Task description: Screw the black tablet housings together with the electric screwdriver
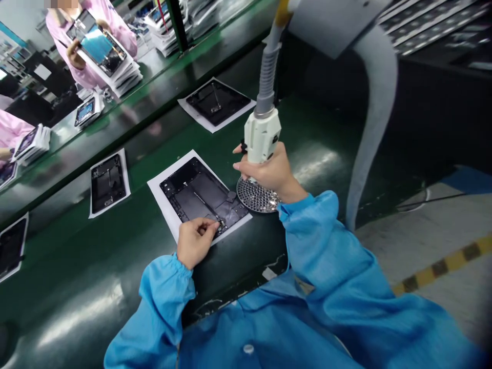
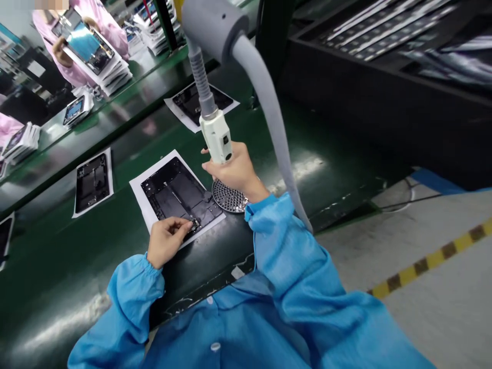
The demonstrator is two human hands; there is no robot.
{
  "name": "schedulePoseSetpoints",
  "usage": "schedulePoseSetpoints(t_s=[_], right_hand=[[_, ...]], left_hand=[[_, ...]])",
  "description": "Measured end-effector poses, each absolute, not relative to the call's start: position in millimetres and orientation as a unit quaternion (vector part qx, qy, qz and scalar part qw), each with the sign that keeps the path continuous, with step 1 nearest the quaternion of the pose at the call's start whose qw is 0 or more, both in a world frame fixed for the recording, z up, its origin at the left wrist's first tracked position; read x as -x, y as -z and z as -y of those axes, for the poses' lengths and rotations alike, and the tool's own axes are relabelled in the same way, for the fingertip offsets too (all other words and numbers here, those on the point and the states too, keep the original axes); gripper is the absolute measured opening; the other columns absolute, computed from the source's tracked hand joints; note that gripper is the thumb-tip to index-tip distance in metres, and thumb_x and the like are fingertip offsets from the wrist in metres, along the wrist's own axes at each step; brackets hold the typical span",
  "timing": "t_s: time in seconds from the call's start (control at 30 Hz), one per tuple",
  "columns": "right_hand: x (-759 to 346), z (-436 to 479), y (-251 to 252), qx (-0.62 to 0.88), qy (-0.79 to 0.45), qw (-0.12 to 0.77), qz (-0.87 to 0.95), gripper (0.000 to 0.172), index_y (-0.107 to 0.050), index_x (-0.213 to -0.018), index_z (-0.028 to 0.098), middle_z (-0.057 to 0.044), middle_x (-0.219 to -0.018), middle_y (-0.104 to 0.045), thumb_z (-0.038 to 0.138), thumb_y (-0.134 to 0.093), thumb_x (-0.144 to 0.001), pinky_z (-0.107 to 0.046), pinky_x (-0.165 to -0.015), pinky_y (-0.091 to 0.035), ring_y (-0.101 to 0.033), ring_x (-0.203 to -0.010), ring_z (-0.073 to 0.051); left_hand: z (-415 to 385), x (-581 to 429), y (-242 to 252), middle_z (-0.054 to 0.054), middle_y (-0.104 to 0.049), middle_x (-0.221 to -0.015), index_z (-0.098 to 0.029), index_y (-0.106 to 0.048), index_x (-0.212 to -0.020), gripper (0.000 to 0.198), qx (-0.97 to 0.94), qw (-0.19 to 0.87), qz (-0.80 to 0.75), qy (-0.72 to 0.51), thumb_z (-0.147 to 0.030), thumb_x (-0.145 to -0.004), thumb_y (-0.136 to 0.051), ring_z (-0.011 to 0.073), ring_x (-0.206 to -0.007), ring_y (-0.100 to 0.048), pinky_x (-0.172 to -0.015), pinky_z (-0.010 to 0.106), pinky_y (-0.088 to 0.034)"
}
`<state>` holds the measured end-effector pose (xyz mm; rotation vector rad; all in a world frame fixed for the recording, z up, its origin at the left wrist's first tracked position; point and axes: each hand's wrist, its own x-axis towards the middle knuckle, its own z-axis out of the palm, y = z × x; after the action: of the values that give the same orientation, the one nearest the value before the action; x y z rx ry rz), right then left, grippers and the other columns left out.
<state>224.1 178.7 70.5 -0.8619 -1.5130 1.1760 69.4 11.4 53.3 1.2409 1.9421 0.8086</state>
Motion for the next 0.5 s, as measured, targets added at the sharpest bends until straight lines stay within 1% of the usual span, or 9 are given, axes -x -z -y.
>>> schedulePoseSetpoints(t_s=[0.07, 0.13, 0.2, 0.27, 0.33, 0.4, 0.5], right_hand=[[-224.7, -177.6, -70.6, 0.358, -0.475, 0.494, 0.634, 0.020, -0.064, -0.080, 0.019, 0.004, -0.047, -0.054, 0.021, -0.076, -0.064, -0.031, -0.044, -0.046, -0.051, -0.041, -0.013], [-225.0, -175.8, -71.0, 0.360, -0.466, 0.495, 0.639, 0.025, -0.063, -0.081, 0.020, 0.003, -0.049, -0.055, 0.029, -0.079, -0.064, -0.031, -0.044, -0.046, -0.051, -0.042, -0.013], [-225.2, -174.0, -71.0, 0.349, -0.468, 0.506, 0.635, 0.033, -0.062, -0.082, 0.021, 0.004, -0.050, -0.054, 0.042, -0.080, -0.064, -0.030, -0.043, -0.045, -0.051, -0.042, -0.012], [-225.3, -172.9, -69.9, 0.330, -0.482, 0.513, 0.629, 0.042, -0.061, -0.082, 0.022, 0.005, -0.049, -0.053, 0.057, -0.076, -0.064, -0.028, -0.042, -0.043, -0.050, -0.041, -0.011], [-225.7, -172.6, -68.1, 0.322, -0.491, 0.506, 0.632, 0.047, -0.061, -0.083, 0.024, 0.005, -0.049, -0.053, 0.066, -0.071, -0.065, -0.027, -0.044, -0.043, -0.050, -0.042, -0.011], [-226.1, -172.7, -66.5, 0.333, -0.488, 0.495, 0.637, 0.047, -0.063, -0.086, 0.024, 0.004, -0.050, -0.053, 0.066, -0.070, -0.066, -0.027, -0.047, -0.044, -0.052, -0.044, -0.011], [-226.9, -172.7, -67.1, 0.352, -0.483, 0.492, 0.633, 0.042, -0.066, -0.088, 0.022, 0.002, -0.057, -0.058, 0.058, -0.073, -0.068, -0.031, -0.056, -0.050, -0.058, -0.054, -0.014]], left_hand=[[-5.7, -75.6, -51.7, -0.001, -0.061, -0.055, -0.016, -0.073, -0.078, 0.021, -0.493, 0.321, -0.755, -0.290, -0.033, -0.081, -0.062, 0.0090, -0.047, -0.049, -0.048, 0.021, -0.037], [-5.3, -78.9, -51.2, -0.001, -0.060, -0.057, -0.017, -0.073, -0.080, 0.019, -0.518, 0.289, -0.759, -0.267, -0.031, -0.083, -0.060, 0.0093, -0.049, -0.049, -0.052, 0.022, -0.037], [-7.9, -79.7, -52.3, 0.000, -0.062, -0.064, -0.017, -0.072, -0.079, 0.017, -0.550, 0.252, -0.758, -0.244, -0.029, -0.084, -0.060, 0.0099, -0.053, -0.050, -0.055, 0.023, -0.039], [-11.1, -79.1, -54.2, 0.003, -0.064, -0.077, -0.017, -0.072, -0.079, 0.015, -0.578, 0.221, -0.754, -0.222, -0.027, -0.084, -0.061, 0.0104, -0.058, -0.052, -0.059, 0.024, -0.040], [-13.5, -77.9, -55.6, 0.004, -0.064, -0.084, -0.018, -0.072, -0.080, 0.014, -0.589, 0.207, -0.753, -0.206, -0.027, -0.084, -0.062, 0.0110, -0.061, -0.052, -0.061, 0.024, -0.041], [-14.6, -76.8, -55.9, 0.003, -0.064, -0.081, -0.018, -0.072, -0.080, 0.016, -0.583, 0.216, -0.759, -0.195, -0.029, -0.085, -0.061, 0.0118, -0.060, -0.053, -0.060, 0.025, -0.040], [-14.8, -76.5, -54.8, 0.001, -0.064, -0.068, -0.019, -0.071, -0.079, 0.020, -0.556, 0.253, -0.768, -0.192, -0.034, -0.086, -0.060, 0.0130, -0.059, -0.054, -0.057, 0.024, -0.038]])
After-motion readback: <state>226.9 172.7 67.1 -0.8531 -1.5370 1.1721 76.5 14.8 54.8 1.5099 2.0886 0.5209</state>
